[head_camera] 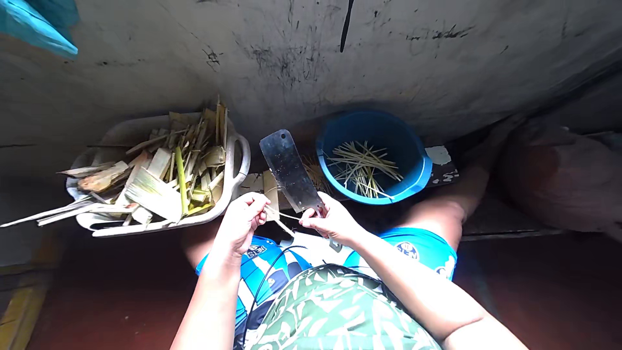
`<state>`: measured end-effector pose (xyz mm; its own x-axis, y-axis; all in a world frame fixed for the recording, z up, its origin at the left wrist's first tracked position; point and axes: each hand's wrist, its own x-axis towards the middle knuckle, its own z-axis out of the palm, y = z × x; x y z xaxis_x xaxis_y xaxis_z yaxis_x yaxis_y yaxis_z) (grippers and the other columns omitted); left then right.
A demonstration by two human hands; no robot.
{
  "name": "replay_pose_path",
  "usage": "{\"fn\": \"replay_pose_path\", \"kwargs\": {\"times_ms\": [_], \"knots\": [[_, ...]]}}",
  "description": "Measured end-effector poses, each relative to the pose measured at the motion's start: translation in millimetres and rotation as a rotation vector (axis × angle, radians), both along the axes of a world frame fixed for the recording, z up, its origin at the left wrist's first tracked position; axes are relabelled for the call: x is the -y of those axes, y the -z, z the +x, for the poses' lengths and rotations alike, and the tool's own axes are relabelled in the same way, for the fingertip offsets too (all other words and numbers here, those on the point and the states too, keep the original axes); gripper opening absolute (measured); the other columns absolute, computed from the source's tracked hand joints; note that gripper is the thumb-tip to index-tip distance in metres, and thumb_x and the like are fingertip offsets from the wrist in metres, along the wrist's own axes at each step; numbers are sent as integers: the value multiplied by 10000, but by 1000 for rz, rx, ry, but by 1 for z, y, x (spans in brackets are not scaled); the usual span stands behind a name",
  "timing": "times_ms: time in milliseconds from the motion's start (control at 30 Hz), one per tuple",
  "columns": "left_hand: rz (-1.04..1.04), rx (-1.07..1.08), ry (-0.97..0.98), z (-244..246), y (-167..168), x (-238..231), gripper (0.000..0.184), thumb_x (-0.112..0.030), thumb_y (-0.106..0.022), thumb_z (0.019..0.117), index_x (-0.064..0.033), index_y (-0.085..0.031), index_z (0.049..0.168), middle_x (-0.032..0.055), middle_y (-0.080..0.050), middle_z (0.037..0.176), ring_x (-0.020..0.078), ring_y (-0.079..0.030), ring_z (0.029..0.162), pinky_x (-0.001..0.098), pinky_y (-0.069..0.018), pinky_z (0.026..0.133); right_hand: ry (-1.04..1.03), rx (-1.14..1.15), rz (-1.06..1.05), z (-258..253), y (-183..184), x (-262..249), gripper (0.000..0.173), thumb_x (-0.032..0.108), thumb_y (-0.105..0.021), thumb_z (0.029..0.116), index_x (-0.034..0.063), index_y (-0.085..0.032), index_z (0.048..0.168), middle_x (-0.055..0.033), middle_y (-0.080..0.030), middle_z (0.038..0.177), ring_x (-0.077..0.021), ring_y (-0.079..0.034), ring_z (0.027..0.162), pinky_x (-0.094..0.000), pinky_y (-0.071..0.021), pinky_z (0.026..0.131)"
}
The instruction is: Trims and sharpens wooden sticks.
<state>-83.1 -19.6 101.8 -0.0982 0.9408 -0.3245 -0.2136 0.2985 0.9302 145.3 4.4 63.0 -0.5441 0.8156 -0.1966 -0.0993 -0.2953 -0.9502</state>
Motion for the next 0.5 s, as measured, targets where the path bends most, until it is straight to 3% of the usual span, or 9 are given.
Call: {"fn": "replay_pose_path", "kwargs": {"times_ms": [100,200,333,400,500], "knots": [[-40,45,43,-3,5,0,265,-21,-475,1058,-70,-661,876,-31,-650,698,13,-596,592,148,-521,600,35,36,15,4,-1,-5,492,-2,-744,860,52,-467,1263,30,-664,803,-3,-525,532,-144,-403,458],[-32,-65,-118,1,12,-3,161,-26,-553,1038,-40,-684,945,-19,-646,712,35,-602,603,161,-527,607,107,224,148,5,1,-8,443,60,-748,867,19,-517,1243,35,-637,784,3,-534,564,-150,-430,505],[42,-225,-220,0,23,-4,148,-26,-602,1014,-4,-695,1127,-3,-650,780,45,-610,637,175,-537,624,182,694,365,-2,-2,-17,344,145,-680,944,3,-598,1247,-48,-659,884,-115,-607,770,-289,-509,763],[67,-272,-214,1,25,-3,142,-28,-613,1008,-1,-707,1111,1,-660,780,49,-616,641,184,-541,630,239,741,396,-6,2,-26,364,141,-705,938,2,-606,1260,-95,-678,949,-181,-642,834,-356,-532,815],[114,-359,-194,2,27,-2,107,-34,-644,988,-7,-726,1050,1,-673,772,47,-631,641,185,-553,630,321,652,410,-7,5,-34,445,166,-757,920,22,-588,1307,-146,-670,1166,-224,-670,994,-397,-544,916]]}}
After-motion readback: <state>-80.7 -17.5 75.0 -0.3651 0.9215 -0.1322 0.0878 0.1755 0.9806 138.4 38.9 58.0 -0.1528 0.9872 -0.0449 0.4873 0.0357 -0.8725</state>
